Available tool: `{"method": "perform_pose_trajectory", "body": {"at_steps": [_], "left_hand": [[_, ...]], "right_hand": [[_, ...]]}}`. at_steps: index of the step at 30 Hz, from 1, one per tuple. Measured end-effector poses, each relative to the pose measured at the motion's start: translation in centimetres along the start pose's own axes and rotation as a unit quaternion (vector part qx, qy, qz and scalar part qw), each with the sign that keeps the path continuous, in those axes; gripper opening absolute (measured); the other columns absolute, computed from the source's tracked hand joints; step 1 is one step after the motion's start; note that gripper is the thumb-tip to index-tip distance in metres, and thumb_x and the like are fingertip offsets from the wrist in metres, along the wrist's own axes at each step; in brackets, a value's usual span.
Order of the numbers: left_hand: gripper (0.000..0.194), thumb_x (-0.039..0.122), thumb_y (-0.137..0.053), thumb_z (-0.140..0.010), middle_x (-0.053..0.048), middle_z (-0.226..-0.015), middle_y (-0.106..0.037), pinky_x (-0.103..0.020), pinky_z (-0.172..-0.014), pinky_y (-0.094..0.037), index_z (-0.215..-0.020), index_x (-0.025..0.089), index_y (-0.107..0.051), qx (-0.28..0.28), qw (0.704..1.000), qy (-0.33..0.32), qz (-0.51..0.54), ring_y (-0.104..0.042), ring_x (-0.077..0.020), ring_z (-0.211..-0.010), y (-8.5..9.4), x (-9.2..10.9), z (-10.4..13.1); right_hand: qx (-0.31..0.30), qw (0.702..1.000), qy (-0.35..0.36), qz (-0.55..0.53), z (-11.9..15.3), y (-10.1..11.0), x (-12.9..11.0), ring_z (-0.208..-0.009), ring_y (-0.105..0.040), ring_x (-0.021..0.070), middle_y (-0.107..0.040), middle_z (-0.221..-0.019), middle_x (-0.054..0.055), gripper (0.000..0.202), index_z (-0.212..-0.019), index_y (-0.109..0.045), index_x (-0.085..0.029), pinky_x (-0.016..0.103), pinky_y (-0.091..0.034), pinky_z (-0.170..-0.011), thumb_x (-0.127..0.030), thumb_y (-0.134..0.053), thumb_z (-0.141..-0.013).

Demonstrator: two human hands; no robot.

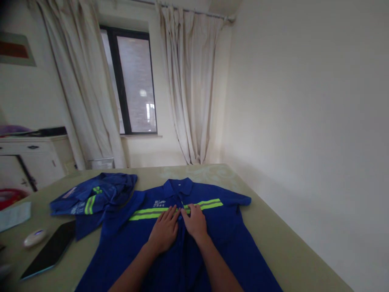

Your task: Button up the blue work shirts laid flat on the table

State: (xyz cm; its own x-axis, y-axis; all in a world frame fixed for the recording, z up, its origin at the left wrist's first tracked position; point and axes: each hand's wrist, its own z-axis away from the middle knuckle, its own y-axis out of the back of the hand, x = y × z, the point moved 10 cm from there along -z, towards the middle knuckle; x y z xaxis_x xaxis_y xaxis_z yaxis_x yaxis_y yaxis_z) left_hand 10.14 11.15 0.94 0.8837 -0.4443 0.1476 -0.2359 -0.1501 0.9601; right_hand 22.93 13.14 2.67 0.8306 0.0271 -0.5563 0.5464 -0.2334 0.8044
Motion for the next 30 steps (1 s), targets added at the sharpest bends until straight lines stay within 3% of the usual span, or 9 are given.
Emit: {"method": "perform_pose_trajectory", "body": {"at_steps": [4, 8, 11, 13, 17, 21, 26, 30], "left_hand": [[0.060, 0.025, -0.035, -0.096, -0.006, -0.163, -0.037, -0.047, -0.125, -0.024, -0.155, 0.018, -0.039, -0.015, 0.998, -0.048, 0.023, -0.033, -0.0231, -0.151, -0.1, 1.6, 2.4], [0.056, 0.023, -0.042, -0.093, -0.008, -0.154, -0.051, -0.045, -0.120, -0.031, -0.150, 0.021, -0.046, 0.006, 0.998, -0.049, 0.032, -0.047, -0.0250, -0.140, 1.2, 2.4, 3.5], [0.039, 0.019, -0.038, -0.097, -0.009, -0.123, -0.071, -0.041, -0.103, -0.045, -0.124, 0.021, -0.065, 0.008, 1.000, 0.008, 0.019, -0.064, -0.0246, -0.115, 2.3, 1.1, 1.8], [0.037, 0.016, -0.034, -0.099, -0.010, -0.109, -0.071, -0.036, -0.093, -0.049, -0.113, 0.018, -0.068, 0.009, 0.998, 0.060, 0.012, -0.067, -0.0226, -0.103, 2.6, -0.4, 0.0], [0.032, 0.020, -0.041, -0.101, -0.010, -0.114, -0.065, -0.033, -0.087, -0.048, -0.121, 0.019, -0.066, 0.013, 0.998, 0.062, 0.021, -0.067, -0.0218, -0.100, 1.7, -1.9, -2.7], [0.029, 0.023, -0.048, -0.100, -0.003, -0.112, -0.065, -0.028, -0.083, -0.046, -0.123, 0.030, -0.064, 0.010, 0.997, 0.037, 0.061, -0.067, -0.0180, -0.096, 0.6, -2.0, -3.2], [0.017, 0.026, -0.051, -0.100, -0.001, -0.107, -0.068, -0.028, -0.076, -0.046, -0.111, 0.028, -0.063, -0.005, 0.998, 0.048, 0.045, -0.070, -0.0192, -0.092, 0.7, -1.7, -3.1], [0.019, 0.026, -0.048, -0.101, -0.001, -0.109, -0.071, -0.030, -0.079, -0.046, -0.113, 0.029, -0.062, -0.009, 0.997, 0.067, 0.028, -0.071, -0.0211, -0.095, 0.7, -1.6, -3.2]], "right_hand": [[-0.068, 0.990, -0.019, 0.120, 0.0, -1.0, -0.7, -0.102, -0.069, 0.0313, -0.069, -0.114, 0.018, 0.042, -0.125, -0.061, -0.017, 0.037, -0.049, -0.083, -0.045, -0.057, -0.094], [-0.022, 0.993, 0.011, 0.117, -0.2, -0.7, -1.7, -0.095, -0.071, 0.0259, -0.065, -0.124, 0.011, 0.049, -0.143, -0.044, -0.028, 0.032, -0.046, -0.075, -0.023, -0.050, -0.095], [-0.001, 0.997, 0.049, 0.065, -0.1, -0.8, -2.1, -0.085, -0.070, 0.0193, -0.064, -0.115, 0.003, 0.049, -0.133, -0.049, -0.036, 0.027, -0.040, -0.066, -0.010, -0.042, -0.092], [0.009, 0.997, 0.055, 0.047, 0.1, -0.6, -1.9, -0.077, -0.068, 0.0169, -0.063, -0.109, 0.001, 0.046, -0.124, -0.053, -0.036, 0.026, -0.036, -0.061, -0.007, -0.039, -0.091], [0.054, 0.997, 0.054, 0.009, 0.1, 0.5, -1.1, -0.076, -0.065, 0.0155, -0.060, -0.104, 0.001, 0.042, -0.114, -0.056, -0.031, 0.025, -0.037, -0.061, -0.002, -0.039, -0.089], [0.094, 0.993, 0.060, -0.032, -0.2, 1.0, -0.6, -0.084, -0.065, 0.0173, -0.061, -0.094, 0.000, 0.027, -0.100, -0.056, -0.026, 0.024, -0.042, -0.069, -0.004, -0.048, -0.086], [0.071, 0.996, 0.053, -0.024, -0.6, 0.2, -0.6, -0.084, -0.065, 0.0184, -0.062, -0.095, 0.001, 0.013, -0.088, -0.060, -0.025, 0.026, -0.045, -0.072, -0.012, -0.057, -0.087], [0.074, 0.995, 0.064, -0.034, -0.5, 0.6, -1.2, -0.085, -0.066, 0.0166, -0.063, -0.106, 0.002, 0.019, -0.099, -0.063, -0.025, 0.025, -0.046, -0.073, -0.011, -0.052, -0.092]]}}
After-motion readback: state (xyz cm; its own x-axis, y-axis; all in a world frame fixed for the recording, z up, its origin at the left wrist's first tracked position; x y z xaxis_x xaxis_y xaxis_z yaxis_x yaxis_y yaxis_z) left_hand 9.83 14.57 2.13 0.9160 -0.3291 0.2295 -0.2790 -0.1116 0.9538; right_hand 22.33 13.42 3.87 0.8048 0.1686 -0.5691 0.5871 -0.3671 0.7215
